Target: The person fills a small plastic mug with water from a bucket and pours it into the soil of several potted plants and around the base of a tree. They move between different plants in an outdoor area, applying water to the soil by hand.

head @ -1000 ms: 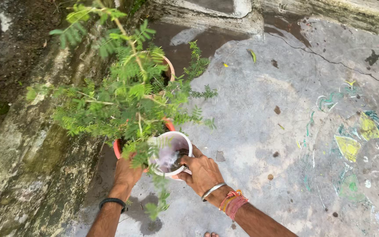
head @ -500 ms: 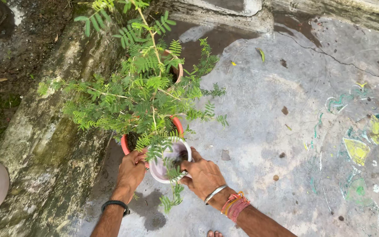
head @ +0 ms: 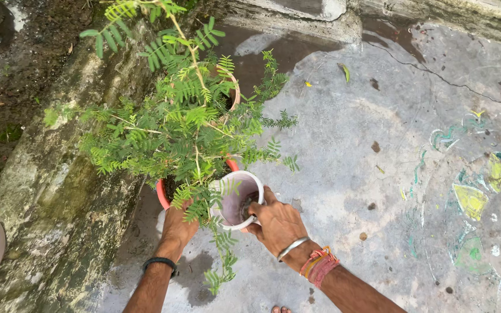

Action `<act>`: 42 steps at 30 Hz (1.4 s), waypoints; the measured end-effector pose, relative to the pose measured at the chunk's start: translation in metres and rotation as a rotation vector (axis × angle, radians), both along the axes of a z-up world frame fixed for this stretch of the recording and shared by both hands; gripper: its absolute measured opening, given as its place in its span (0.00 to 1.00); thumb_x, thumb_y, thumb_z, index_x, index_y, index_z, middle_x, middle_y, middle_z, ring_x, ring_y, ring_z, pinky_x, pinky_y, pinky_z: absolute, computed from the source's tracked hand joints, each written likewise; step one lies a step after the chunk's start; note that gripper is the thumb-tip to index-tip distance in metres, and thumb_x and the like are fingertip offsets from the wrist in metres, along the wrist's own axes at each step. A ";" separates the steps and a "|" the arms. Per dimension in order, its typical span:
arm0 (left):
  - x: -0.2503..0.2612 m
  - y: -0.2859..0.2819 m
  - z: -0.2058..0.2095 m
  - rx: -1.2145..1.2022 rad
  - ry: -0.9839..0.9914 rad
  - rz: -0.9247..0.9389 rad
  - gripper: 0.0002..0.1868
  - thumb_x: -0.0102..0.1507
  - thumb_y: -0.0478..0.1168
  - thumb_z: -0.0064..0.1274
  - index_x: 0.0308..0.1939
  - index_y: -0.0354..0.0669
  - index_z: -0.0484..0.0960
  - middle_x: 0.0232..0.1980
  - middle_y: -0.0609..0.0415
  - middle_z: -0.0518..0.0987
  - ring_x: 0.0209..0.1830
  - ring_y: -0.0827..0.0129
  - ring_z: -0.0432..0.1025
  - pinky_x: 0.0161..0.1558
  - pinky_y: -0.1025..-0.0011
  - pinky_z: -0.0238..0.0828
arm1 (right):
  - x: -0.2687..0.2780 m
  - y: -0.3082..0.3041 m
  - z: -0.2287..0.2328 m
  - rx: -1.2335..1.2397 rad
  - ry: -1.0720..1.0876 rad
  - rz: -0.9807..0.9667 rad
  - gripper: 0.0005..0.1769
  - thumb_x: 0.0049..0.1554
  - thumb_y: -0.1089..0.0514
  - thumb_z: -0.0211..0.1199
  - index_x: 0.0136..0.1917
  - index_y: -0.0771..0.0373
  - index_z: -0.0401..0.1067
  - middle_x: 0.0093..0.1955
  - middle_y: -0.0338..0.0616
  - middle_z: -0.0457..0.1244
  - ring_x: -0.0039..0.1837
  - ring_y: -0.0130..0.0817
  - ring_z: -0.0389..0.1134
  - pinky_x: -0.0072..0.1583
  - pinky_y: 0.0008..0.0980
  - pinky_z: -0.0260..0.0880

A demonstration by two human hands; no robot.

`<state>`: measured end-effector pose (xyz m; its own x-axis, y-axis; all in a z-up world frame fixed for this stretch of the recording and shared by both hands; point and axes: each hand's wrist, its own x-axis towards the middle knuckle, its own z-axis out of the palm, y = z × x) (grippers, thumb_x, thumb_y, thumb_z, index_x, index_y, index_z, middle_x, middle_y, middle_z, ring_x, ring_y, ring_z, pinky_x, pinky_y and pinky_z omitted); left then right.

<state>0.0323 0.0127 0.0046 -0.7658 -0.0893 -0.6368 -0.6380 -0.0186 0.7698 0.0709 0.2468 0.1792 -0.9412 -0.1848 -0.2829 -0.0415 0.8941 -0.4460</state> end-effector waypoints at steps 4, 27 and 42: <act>0.000 0.003 -0.043 0.382 -0.086 0.258 0.16 0.69 0.35 0.42 0.58 0.41 0.81 0.51 0.55 0.81 0.43 0.74 0.73 0.44 0.74 0.69 | -0.006 -0.003 -0.001 0.027 -0.015 0.007 0.16 0.48 0.51 0.75 0.48 0.57 0.77 0.59 0.54 0.62 0.47 0.55 0.73 0.48 0.53 0.73; -0.012 0.013 -0.003 0.595 -0.129 0.424 0.14 0.74 0.43 0.43 0.56 0.43 0.81 0.41 0.60 0.75 0.34 0.77 0.70 0.33 0.79 0.71 | -0.011 0.007 0.003 -0.161 0.092 -0.073 0.17 0.43 0.52 0.76 0.45 0.59 0.79 0.64 0.49 0.65 0.48 0.55 0.74 0.49 0.52 0.74; 0.004 0.012 -0.025 -0.007 -0.002 -0.037 0.16 0.72 0.39 0.45 0.58 0.31 0.78 0.49 0.53 0.78 0.42 0.73 0.72 0.43 0.71 0.72 | 0.009 0.014 -0.004 -0.059 0.037 -0.047 0.17 0.44 0.53 0.77 0.44 0.58 0.77 0.63 0.51 0.63 0.45 0.54 0.73 0.49 0.52 0.74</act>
<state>0.0368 0.0242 -0.0203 -0.7674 -0.0653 -0.6378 -0.6397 0.0107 0.7686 0.0797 0.2611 0.1752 -0.9588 -0.1552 -0.2380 -0.0172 0.8678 -0.4966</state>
